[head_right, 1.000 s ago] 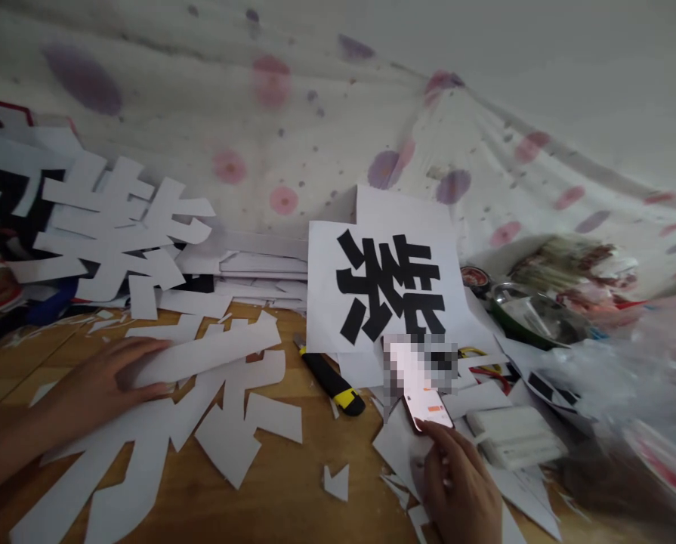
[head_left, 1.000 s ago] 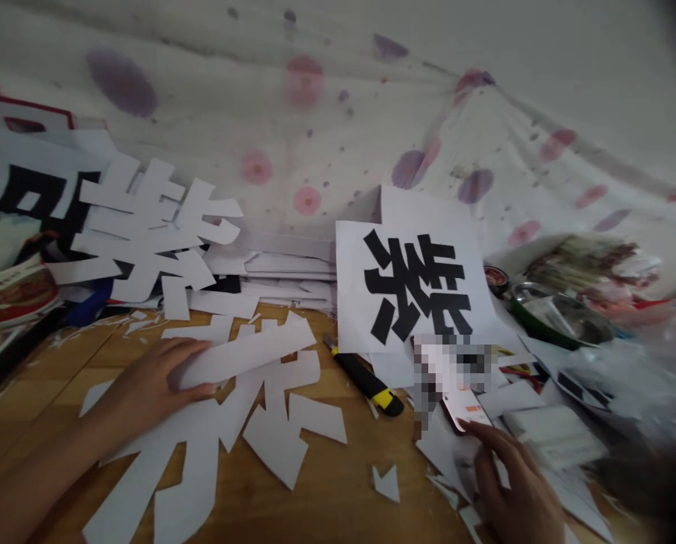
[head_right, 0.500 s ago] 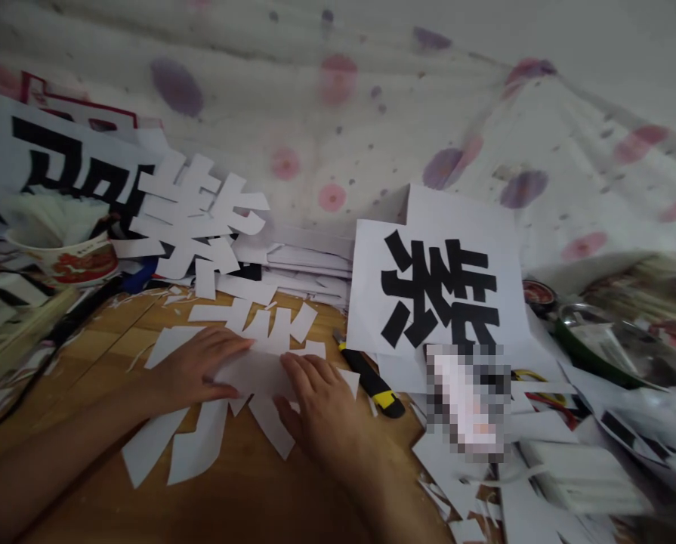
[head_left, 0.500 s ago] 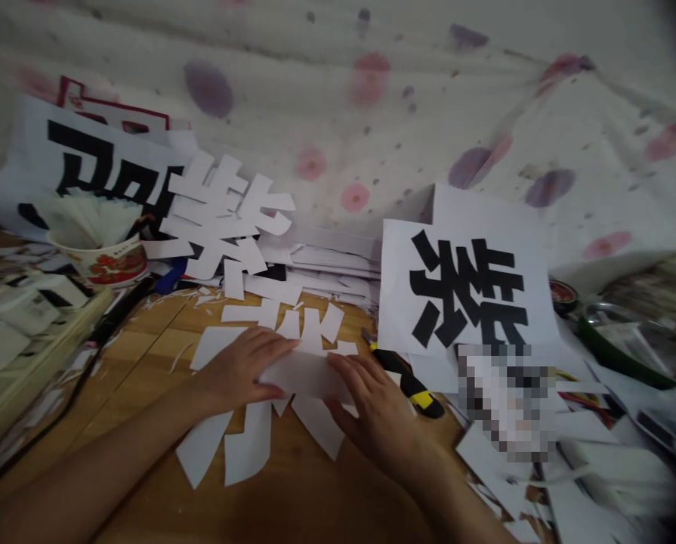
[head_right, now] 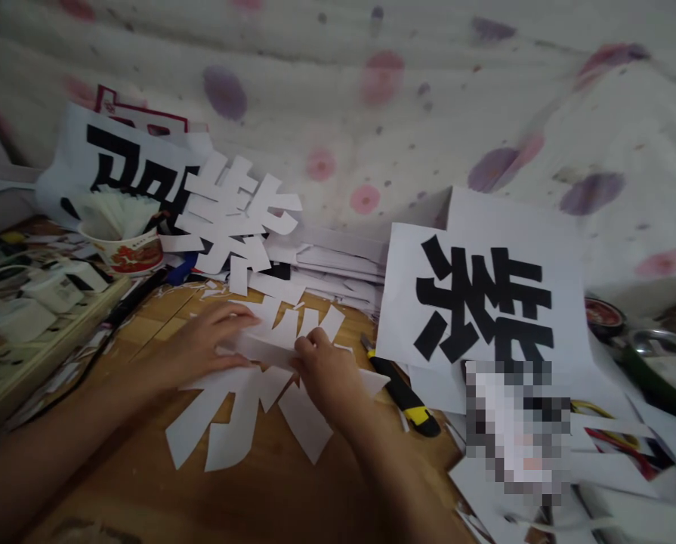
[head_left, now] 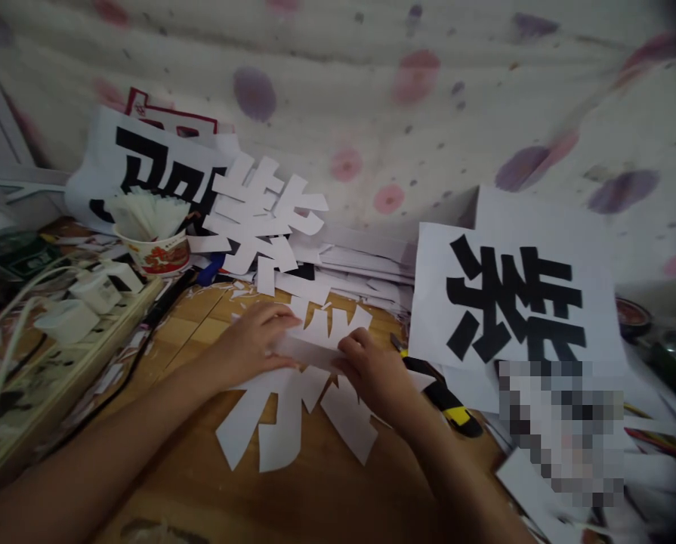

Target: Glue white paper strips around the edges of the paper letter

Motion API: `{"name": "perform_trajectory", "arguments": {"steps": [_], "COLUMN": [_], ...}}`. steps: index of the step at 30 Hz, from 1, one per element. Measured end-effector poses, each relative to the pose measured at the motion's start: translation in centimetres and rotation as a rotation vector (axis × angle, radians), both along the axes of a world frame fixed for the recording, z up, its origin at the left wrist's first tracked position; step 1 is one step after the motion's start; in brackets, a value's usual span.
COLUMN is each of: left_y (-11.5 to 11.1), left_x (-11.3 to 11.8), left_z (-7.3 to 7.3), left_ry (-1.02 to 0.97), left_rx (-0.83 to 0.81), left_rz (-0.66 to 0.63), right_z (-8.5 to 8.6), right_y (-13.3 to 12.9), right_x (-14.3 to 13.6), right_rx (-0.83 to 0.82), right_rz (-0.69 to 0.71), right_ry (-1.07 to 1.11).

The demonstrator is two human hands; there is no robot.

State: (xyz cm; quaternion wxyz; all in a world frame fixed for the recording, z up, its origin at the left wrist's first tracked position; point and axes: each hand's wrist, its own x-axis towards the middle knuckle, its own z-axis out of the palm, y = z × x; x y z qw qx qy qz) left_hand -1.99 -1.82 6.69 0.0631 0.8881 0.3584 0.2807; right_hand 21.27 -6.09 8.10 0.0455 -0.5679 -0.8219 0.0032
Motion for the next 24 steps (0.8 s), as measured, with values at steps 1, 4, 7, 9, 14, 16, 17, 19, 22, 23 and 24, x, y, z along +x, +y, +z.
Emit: {"name": "perform_trajectory", "arguments": {"steps": [1,4,7,9,14,16,17,19,22,23,24], "left_y": [0.2,0.5,0.1,-0.3,-0.5,-0.5,-0.5,-0.6,-0.8,-0.8,-0.9], "left_x": [-0.8,-3.3,-4.6,-4.8,-5.0,-5.1,-5.2,-5.0,-4.7,-4.7,-4.6], "left_z": [0.5,1.6,1.7,1.6,1.5,1.6,1.7,1.8,2.1,2.1,2.1], "left_ry": [0.019,0.028,0.040,0.080,0.104,0.105,0.111,0.142,0.181,0.190,0.197], "left_rx": [-0.060,-0.297,-0.475,-0.524,-0.543,-0.542,-0.538,-0.529,-0.521,-0.519,-0.519], "left_rz": [0.037,0.147,0.202,0.185,0.220,0.243,0.254,0.258,0.255,0.253,0.250], "right_z": [0.1,0.0,-0.4,-0.6,-1.0,-1.3,-1.5,-1.8,-2.1,-2.2,-2.3], "right_y": [0.0,-0.1,-0.2,-0.4,-1.0,-1.3,-1.5,-1.7,-1.7,-1.7,-1.6], "right_x": [0.4,1.5,1.7,1.3,0.2,0.0,-0.1,-0.2,-0.2,-0.2,-0.2], "right_rx": [0.003,0.038,0.088,0.091,0.128,0.173,0.190,0.214,0.244,0.250,0.257], "right_rz": [-0.005,-0.031,-0.082,-0.127,-0.163,-0.164,-0.166,-0.175,-0.177,-0.176,-0.173], "right_ry": [-0.003,0.022,-0.005,-0.040,-0.056,-0.071,-0.080,-0.091,-0.084,-0.080,-0.073]}}
